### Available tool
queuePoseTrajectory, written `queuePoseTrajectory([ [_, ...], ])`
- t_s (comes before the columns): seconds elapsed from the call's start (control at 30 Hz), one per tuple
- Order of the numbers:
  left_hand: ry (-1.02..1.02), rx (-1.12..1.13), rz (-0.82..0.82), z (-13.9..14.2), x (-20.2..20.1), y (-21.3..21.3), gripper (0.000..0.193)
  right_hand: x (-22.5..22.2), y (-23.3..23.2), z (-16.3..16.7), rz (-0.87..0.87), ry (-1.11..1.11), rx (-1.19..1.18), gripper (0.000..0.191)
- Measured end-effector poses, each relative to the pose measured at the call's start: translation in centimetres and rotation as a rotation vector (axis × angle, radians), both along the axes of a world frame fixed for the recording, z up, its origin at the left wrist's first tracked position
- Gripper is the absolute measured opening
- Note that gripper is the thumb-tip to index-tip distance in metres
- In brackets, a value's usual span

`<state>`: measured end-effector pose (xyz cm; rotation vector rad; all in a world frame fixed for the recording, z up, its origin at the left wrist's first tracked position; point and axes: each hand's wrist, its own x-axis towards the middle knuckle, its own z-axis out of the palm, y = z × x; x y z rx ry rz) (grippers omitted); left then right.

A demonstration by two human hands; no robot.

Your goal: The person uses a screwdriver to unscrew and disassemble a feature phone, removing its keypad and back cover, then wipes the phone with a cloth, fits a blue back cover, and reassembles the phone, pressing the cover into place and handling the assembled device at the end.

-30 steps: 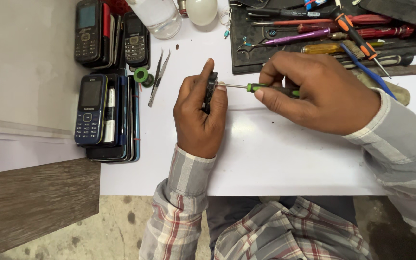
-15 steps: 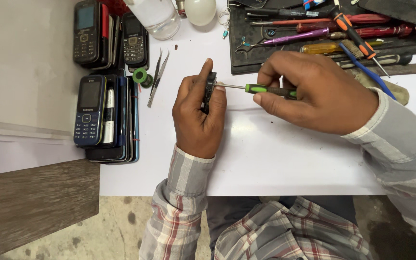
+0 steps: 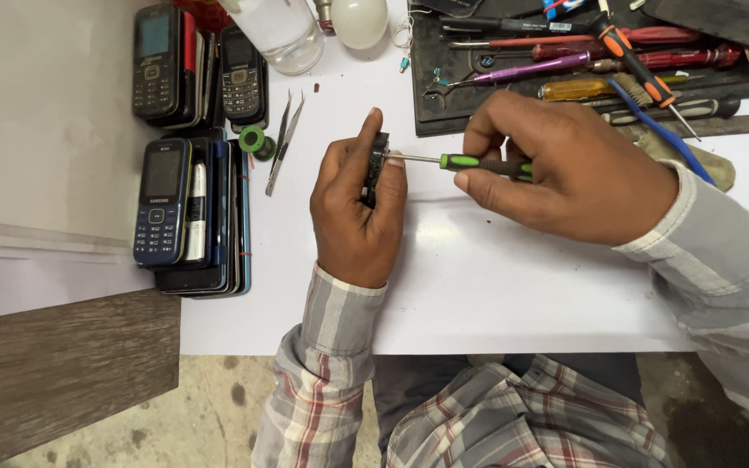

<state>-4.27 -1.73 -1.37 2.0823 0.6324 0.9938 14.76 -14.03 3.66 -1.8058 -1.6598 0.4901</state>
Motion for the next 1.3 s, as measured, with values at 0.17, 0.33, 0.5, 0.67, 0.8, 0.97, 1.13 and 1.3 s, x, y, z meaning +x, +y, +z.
queuePoseTrajectory([
  [0.17,0.009,0.001,0.008,-0.03,0.01,-0.04,0.042,0.17,0.09,-0.16,0.1,-0.12,0.125,0.021],
  [0.33,0.003,-0.002,0.004,-0.04,0.03,0.01,0.042,0.02,-0.01,-0.1,0.07,-0.039,0.1,0.032],
  [0.5,0.002,-0.001,0.004,-0.07,0.0,-0.06,0.042,-0.06,-0.05,-0.16,0.0,0.011,0.024,0.034],
  [0.67,0.006,0.002,0.012,-0.09,0.01,-0.07,0.042,0.23,0.07,-0.2,0.086,-0.104,0.083,0.02],
  [0.8,0.006,-0.001,0.008,-0.14,0.02,-0.01,0.042,0.08,0.13,-0.04,0.056,-0.036,0.069,0.023],
  [0.97,0.001,-0.002,0.003,-0.19,0.0,0.02,0.042,-0.18,0.06,0.22,-0.048,0.087,-0.094,0.03],
  [1.13,-0.013,0.002,-0.008,-0.18,-0.01,-0.07,0.041,-0.05,0.22,0.08,0.071,-0.064,0.057,0.024],
  [1.3,0.001,-0.001,-0.008,-0.07,-0.16,0.07,0.042,-0.2,0.11,0.01,0.061,-0.005,0.111,0.026],
])
